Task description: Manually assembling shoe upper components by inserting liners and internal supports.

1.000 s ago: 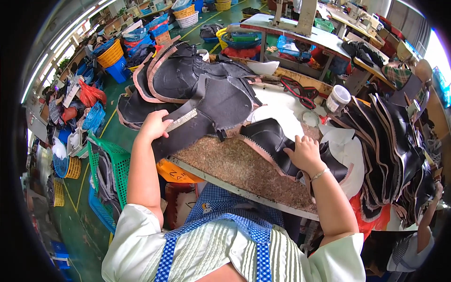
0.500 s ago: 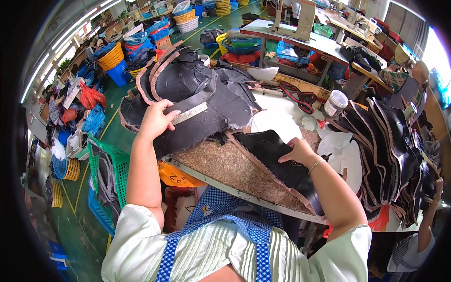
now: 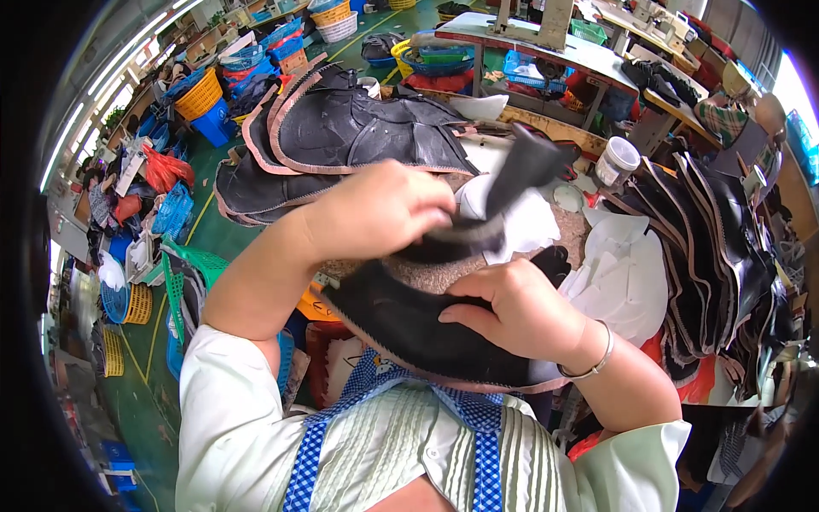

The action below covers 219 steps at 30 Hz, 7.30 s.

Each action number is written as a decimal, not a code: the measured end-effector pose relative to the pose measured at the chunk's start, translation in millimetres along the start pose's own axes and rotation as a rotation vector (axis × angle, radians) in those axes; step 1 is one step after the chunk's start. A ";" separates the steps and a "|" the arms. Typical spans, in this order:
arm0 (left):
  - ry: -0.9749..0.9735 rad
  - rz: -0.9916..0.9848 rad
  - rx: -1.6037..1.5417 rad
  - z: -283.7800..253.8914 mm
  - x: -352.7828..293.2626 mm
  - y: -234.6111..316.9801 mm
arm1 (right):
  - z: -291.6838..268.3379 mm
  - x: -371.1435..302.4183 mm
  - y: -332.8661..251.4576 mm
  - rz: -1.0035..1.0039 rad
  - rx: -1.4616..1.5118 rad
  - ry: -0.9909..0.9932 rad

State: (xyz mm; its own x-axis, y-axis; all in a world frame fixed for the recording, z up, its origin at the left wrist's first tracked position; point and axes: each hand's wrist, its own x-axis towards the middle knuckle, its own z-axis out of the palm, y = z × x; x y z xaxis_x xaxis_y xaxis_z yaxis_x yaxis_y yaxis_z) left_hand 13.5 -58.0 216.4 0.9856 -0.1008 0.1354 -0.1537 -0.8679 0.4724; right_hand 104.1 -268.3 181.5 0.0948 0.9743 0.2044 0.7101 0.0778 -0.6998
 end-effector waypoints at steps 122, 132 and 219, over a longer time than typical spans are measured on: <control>-0.047 0.295 -0.112 -13.8 -11.2 52.9 | -57.5 0.8 -25.3 -0.082 -0.046 0.056; -0.031 0.122 -0.370 -31.1 -28.6 36.8 | -17.6 -26.6 18.5 -0.334 0.642 0.612; 0.190 0.237 -0.568 20.4 -26.0 56.5 | -25.3 -18.6 -11.5 -0.289 0.187 0.515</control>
State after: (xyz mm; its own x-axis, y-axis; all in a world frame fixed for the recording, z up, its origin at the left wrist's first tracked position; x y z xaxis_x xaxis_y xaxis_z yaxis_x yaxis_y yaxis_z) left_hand -19.4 -114.3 221.8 0.8987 -0.1254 0.4203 -0.4306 -0.4343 0.7912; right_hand 111.9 -292.7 203.1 0.2747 0.6849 0.6748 0.6275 0.4040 -0.6655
